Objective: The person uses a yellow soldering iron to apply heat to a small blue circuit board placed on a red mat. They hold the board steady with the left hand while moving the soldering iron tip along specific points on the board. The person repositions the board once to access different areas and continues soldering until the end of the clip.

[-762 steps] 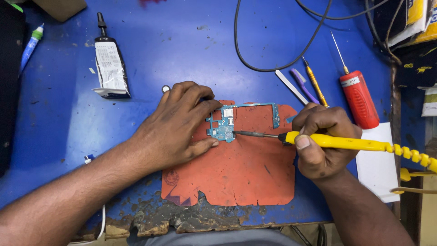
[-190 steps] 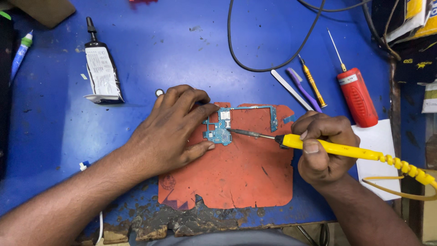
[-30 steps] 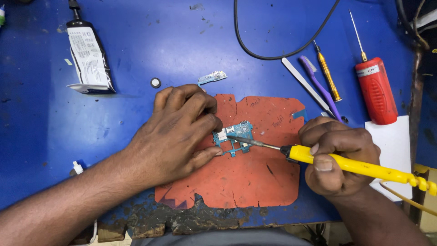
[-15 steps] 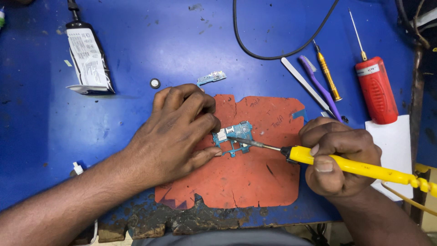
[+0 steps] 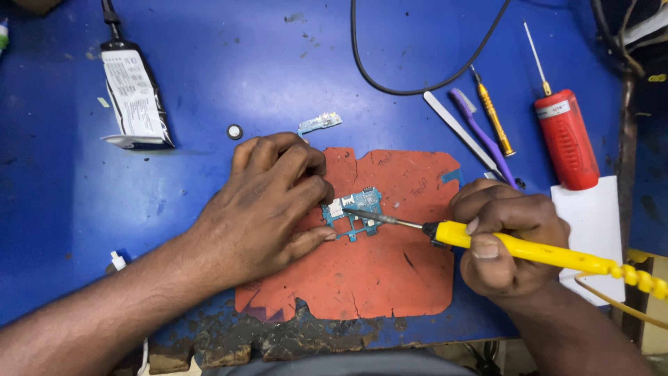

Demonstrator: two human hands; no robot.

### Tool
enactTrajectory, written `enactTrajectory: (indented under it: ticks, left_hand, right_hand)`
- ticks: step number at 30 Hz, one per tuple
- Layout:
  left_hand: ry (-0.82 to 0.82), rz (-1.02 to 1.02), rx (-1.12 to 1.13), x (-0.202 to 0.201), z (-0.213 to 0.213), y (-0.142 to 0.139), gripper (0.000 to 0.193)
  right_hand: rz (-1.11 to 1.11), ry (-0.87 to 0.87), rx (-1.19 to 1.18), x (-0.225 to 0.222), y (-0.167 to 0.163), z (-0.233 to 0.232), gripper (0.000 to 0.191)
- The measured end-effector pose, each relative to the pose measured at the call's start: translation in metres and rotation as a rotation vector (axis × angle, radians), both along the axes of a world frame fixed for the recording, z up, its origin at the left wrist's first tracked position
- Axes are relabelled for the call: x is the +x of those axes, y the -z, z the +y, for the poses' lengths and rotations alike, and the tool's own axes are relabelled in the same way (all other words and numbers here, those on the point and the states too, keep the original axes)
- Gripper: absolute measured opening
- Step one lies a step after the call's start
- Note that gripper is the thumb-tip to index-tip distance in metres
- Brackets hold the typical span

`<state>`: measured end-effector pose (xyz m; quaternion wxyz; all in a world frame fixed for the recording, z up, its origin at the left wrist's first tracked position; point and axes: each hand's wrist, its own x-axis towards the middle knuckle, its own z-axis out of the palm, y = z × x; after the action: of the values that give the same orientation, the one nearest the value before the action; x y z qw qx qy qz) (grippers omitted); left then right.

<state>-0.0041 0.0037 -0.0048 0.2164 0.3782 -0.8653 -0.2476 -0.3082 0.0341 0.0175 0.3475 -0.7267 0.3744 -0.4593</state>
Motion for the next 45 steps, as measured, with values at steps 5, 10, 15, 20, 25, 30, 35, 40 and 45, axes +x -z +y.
enactTrajectory:
  ticks: [5, 10, 15, 20, 25, 30, 35, 40, 45]
  left_hand:
    - [0.002, -0.007, 0.006, 0.0002, -0.0008, -0.003, 0.047]
    - [-0.001, 0.019, -0.001, 0.0009, -0.0009, -0.0034, 0.046]
    - [-0.002, 0.027, -0.006, 0.0018, 0.0009, -0.0023, 0.047]
    - [0.003, 0.026, -0.011, 0.002, 0.0005, -0.0009, 0.049]
    - [0.0, 0.017, -0.024, 0.0016, 0.0008, 0.0008, 0.05]
    - [-0.003, 0.008, -0.02, 0.0017, 0.0011, 0.0012, 0.051]
    - [-0.004, 0.007, -0.016, 0.0007, 0.0004, 0.0008, 0.05]
    - [-0.001, 0.011, -0.027, 0.0017, 0.0012, 0.001, 0.051]
    - [0.0, 0.012, -0.038, 0.0018, 0.0007, 0.0012, 0.051]
  right_hand:
    - [0.011, 0.018, -0.012, 0.0004, 0.0011, 0.0014, 0.02]
    - [-0.004, 0.033, -0.037, 0.0026, 0.004, 0.0001, 0.02]
    - [0.006, 0.031, -0.053, 0.0035, 0.0033, 0.0003, 0.02]
    - [0.005, 0.029, -0.062, 0.0053, 0.0026, 0.0001, 0.02]
    - [0.03, 0.016, -0.092, 0.0059, 0.0014, -0.0001, 0.02]
    - [0.07, 0.004, -0.126, 0.0059, 0.0005, -0.0013, 0.02]
    - [0.078, 0.004, -0.141, 0.0056, 0.0002, -0.0014, 0.019]
    - [0.084, -0.007, -0.134, 0.0058, -0.0004, -0.0006, 0.02]
    - [0.099, -0.001, -0.153, 0.0059, 0.0002, -0.001, 0.02]
